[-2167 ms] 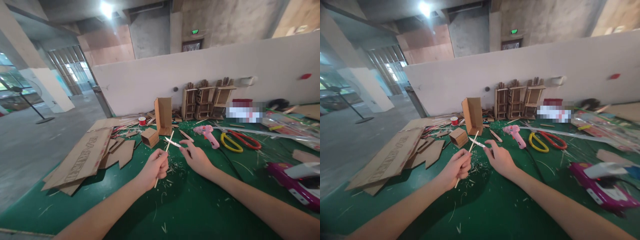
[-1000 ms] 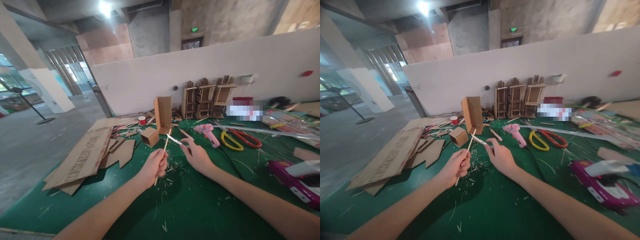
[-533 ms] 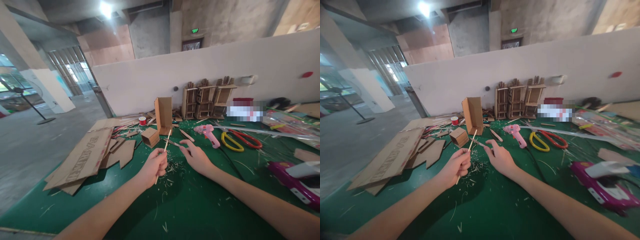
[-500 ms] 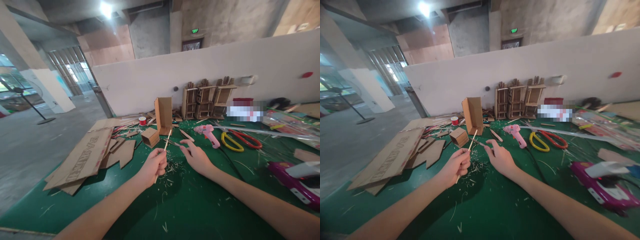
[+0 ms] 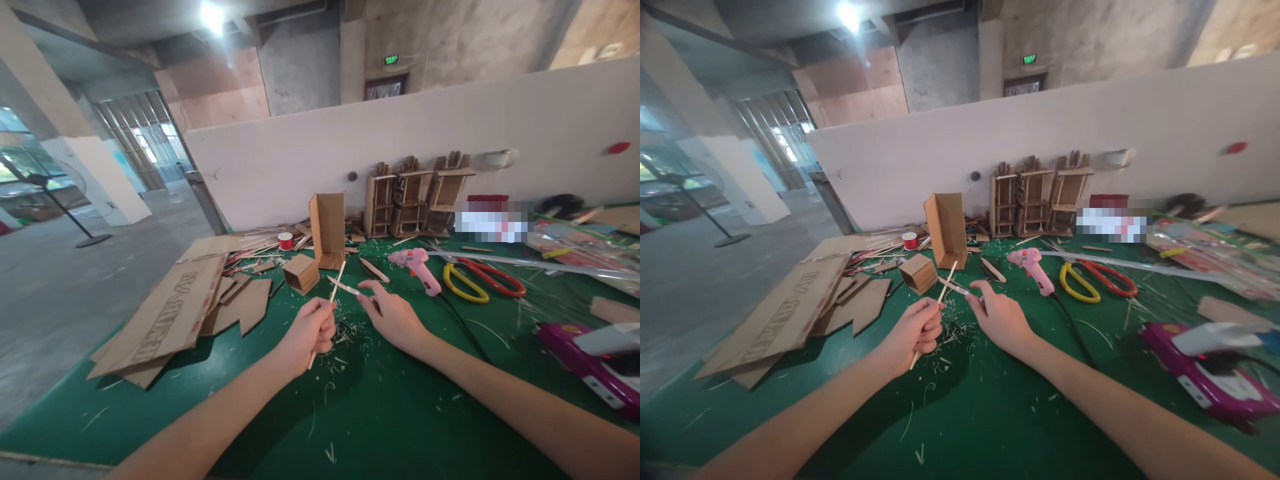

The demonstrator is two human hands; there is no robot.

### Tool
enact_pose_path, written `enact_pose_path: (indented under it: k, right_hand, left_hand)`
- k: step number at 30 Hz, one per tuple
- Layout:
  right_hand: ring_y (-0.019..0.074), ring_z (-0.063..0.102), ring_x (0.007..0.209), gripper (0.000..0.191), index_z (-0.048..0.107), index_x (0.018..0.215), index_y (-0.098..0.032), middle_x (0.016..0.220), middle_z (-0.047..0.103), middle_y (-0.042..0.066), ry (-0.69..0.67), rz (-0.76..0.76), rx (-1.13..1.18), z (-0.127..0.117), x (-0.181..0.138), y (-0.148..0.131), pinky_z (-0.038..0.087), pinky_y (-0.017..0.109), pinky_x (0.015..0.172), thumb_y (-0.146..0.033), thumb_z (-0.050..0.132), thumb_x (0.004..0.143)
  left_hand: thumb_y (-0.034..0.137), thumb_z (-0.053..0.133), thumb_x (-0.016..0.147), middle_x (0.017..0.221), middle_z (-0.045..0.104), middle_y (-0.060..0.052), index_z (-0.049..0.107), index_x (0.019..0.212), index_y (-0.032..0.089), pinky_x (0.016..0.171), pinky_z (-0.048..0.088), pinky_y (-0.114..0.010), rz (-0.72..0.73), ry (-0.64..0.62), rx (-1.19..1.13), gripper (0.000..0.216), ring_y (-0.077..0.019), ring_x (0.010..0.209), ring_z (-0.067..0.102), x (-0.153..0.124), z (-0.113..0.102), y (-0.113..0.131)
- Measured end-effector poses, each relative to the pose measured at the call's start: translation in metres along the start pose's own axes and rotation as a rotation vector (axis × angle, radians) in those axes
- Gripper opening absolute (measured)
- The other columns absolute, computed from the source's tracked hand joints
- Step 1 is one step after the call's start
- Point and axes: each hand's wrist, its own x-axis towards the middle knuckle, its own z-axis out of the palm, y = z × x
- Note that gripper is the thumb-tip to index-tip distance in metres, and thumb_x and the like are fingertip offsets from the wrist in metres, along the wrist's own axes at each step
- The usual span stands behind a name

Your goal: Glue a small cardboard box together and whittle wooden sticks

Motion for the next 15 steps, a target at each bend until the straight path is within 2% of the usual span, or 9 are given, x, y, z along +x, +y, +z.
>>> enact_pose_path:
  k: [7, 11, 15]
  right_hand:
    - [0.0184, 0.057, 0.056, 0.033, 0.051, 0.11, -0.022, 0.07, 0.065, 0.002, 0.094, 0.129, 0.084, 0.0, 0.007, 0.012, 0.031, 0.027, 0.052, -0.043, 0.031, 0.095]
    - [0.017, 0.051, 0.05, 0.034, 0.05, 0.109, -0.021, 0.059, 0.057, -0.001, 0.092, 0.02, 0.187, 0.003, 0.007, 0.016, 0.03, 0.027, 0.05, -0.046, 0.032, 0.094]
    - [0.0158, 0.046, 0.046, 0.036, 0.051, 0.106, -0.021, 0.054, 0.051, -0.004, 0.151, 0.038, 0.257, 0.004, 0.007, 0.018, 0.029, 0.026, 0.046, -0.048, 0.031, 0.094]
  left_hand:
    - [0.034, 0.053, 0.088, 0.052, 0.029, 0.01, 0.046, 0.082, 0.019, 0.036, 0.008, -0.017, -0.037, 0.028, 0.024, 0.018, -0.0024, 0.039, 0.018, 0.001, 0.001, 0.001]
    - [0.035, 0.048, 0.091, 0.053, 0.034, 0.009, 0.048, 0.082, 0.018, 0.036, 0.012, -0.018, 0.032, 0.041, 0.106, 0.019, -0.0026, 0.038, 0.022, 0.002, 0.001, -0.001]
    - [0.037, 0.046, 0.092, 0.054, 0.035, 0.008, 0.05, 0.085, 0.017, 0.037, 0.015, -0.018, 0.114, 0.084, 0.101, 0.022, -0.0027, 0.038, 0.022, 0.004, -0.002, -0.003]
